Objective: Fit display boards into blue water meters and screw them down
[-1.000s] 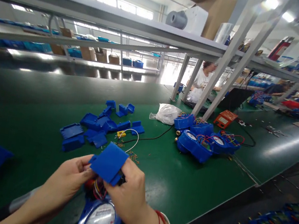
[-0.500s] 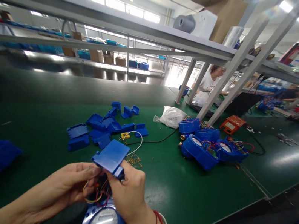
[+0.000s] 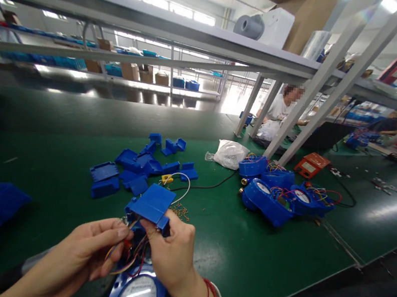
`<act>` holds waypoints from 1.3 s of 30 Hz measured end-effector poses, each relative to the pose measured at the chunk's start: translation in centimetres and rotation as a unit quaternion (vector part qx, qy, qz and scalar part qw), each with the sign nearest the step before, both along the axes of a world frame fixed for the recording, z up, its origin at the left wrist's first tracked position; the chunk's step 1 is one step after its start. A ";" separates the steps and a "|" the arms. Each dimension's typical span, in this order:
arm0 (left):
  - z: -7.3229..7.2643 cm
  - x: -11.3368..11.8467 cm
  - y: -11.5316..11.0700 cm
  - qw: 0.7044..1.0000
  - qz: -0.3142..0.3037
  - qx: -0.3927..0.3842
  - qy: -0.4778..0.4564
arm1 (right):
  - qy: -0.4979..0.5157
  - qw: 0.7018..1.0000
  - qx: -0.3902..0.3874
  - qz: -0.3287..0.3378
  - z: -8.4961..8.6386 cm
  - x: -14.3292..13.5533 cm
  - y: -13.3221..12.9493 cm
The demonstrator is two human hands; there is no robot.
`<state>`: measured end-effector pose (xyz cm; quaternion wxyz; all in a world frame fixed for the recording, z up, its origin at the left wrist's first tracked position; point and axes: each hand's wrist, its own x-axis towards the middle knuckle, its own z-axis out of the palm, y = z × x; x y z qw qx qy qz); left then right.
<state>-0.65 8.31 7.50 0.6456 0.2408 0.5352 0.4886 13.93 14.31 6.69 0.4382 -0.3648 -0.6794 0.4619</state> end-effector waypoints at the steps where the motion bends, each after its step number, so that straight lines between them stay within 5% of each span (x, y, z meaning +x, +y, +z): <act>1: 0.0 0.0 0.0 1.000 0.005 0.001 0.000 | 0.001 1.000 0.000 0.000 0.0 0.0 0.0; 13: -0.6 0.5 -0.3 1.000 -0.002 0.013 -0.001 | 0.099 0.990 -0.099 0.021 0.6 -0.1 0.2; 24: -1.2 0.6 -0.6 0.996 -0.033 0.043 0.073 | 0.216 0.946 -0.233 0.069 -0.1 -0.3 0.6; 31: -1.0 0.6 -0.8 0.999 -0.030 0.033 -0.009 | 0.159 0.973 -0.156 0.062 0.6 0.0 0.6; 39: -1.2 0.4 -0.7 0.996 -0.045 0.030 0.074 | 0.160 0.969 -0.178 0.063 0.4 0.2 0.5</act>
